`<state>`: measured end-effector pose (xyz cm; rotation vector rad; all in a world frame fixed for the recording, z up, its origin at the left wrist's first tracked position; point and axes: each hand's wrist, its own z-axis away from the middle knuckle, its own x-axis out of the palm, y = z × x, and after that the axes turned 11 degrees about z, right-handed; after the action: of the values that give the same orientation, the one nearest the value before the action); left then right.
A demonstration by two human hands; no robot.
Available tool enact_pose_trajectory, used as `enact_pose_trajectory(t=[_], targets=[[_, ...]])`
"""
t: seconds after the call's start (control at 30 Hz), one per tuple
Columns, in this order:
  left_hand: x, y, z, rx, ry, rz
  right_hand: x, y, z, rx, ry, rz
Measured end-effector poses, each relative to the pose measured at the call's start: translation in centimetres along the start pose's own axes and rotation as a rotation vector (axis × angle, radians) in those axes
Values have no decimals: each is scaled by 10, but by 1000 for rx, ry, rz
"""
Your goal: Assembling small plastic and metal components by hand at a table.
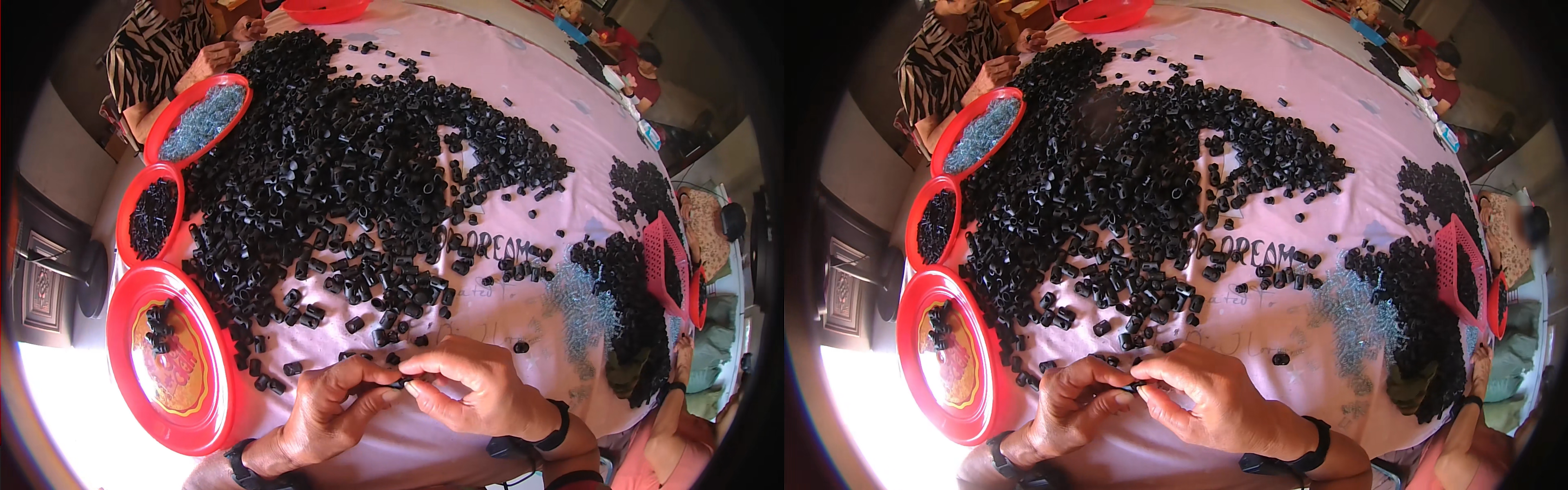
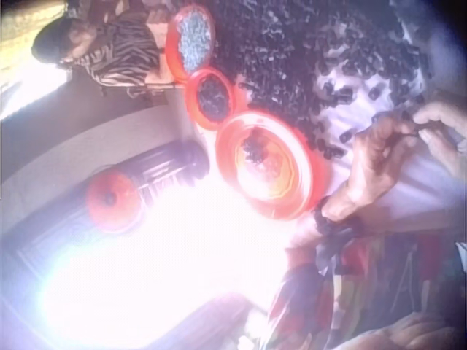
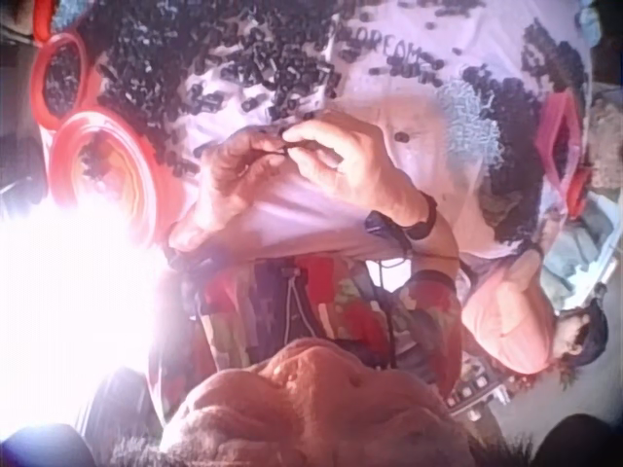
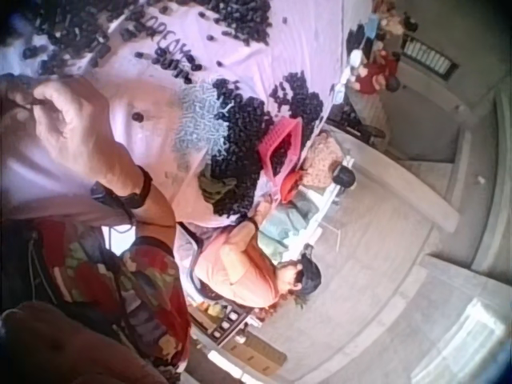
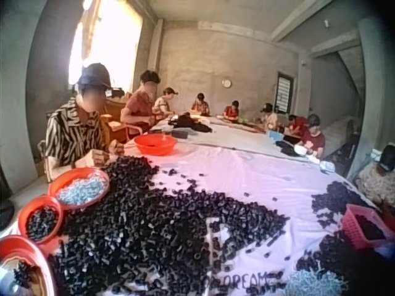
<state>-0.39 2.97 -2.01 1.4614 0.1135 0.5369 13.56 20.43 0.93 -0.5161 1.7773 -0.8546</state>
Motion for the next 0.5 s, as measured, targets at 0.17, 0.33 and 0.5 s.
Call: enact_pose_trajectory(t=[0.17, 0.33, 0.5], targets=[[-4, -3, 1, -148, -32, 164, 2, 6, 2, -111, 16, 18], [-8, -7, 1, -156, -57, 227, 5, 11, -1, -200, 15, 76], [3, 1, 4, -76, 24, -44, 7, 10, 1, -119, -17, -47]])
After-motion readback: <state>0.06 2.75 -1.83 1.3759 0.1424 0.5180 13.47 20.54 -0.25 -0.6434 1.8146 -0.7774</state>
